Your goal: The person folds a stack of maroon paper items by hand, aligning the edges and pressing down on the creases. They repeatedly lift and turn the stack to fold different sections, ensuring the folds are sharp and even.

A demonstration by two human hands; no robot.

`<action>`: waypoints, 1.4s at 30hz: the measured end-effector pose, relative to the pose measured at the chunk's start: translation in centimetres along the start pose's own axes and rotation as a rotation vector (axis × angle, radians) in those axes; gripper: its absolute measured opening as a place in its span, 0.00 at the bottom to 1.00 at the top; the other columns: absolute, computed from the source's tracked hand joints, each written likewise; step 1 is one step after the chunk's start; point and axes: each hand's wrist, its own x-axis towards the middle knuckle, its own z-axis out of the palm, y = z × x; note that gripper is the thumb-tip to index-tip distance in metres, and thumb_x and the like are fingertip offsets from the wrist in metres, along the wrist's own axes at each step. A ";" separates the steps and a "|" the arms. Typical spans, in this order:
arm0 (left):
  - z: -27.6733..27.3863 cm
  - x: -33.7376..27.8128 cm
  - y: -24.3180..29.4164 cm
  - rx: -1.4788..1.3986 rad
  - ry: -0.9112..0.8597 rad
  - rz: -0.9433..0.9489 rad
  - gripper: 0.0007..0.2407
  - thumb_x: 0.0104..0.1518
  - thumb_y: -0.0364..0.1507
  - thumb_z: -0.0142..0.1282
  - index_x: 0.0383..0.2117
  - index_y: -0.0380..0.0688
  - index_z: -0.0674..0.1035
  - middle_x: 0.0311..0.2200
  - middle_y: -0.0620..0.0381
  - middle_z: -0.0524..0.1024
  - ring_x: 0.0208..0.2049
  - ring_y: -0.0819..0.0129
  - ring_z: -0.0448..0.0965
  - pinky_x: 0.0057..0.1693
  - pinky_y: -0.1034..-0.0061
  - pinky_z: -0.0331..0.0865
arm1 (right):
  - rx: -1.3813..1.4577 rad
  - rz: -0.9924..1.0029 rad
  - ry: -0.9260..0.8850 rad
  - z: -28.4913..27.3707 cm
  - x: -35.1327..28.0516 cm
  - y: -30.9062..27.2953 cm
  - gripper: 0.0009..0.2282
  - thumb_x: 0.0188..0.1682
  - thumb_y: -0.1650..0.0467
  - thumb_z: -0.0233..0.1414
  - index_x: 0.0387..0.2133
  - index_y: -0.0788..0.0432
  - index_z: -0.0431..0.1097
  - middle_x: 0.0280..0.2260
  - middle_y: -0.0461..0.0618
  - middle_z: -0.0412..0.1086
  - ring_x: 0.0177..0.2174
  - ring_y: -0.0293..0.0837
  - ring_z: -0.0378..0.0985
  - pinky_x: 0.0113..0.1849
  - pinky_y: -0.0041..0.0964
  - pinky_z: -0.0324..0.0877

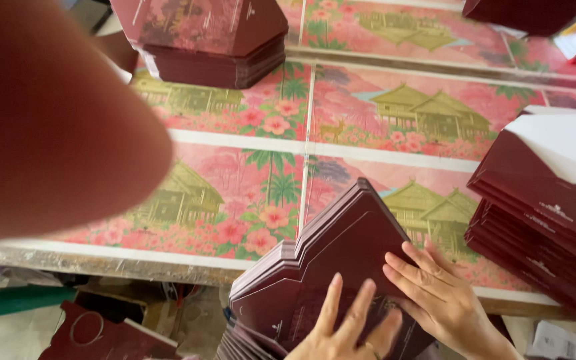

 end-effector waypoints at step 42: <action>-8.6 4.7 -0.7 -0.398 -0.338 -0.216 0.14 0.53 0.45 0.46 0.32 0.53 0.80 0.56 0.28 0.63 0.57 0.22 0.60 0.58 0.30 0.49 | 0.471 0.016 -0.286 -3.1 2.0 -0.5 0.17 0.48 0.68 0.46 0.51 0.60 0.62 0.56 0.53 0.61 0.59 0.57 0.60 0.61 0.57 0.49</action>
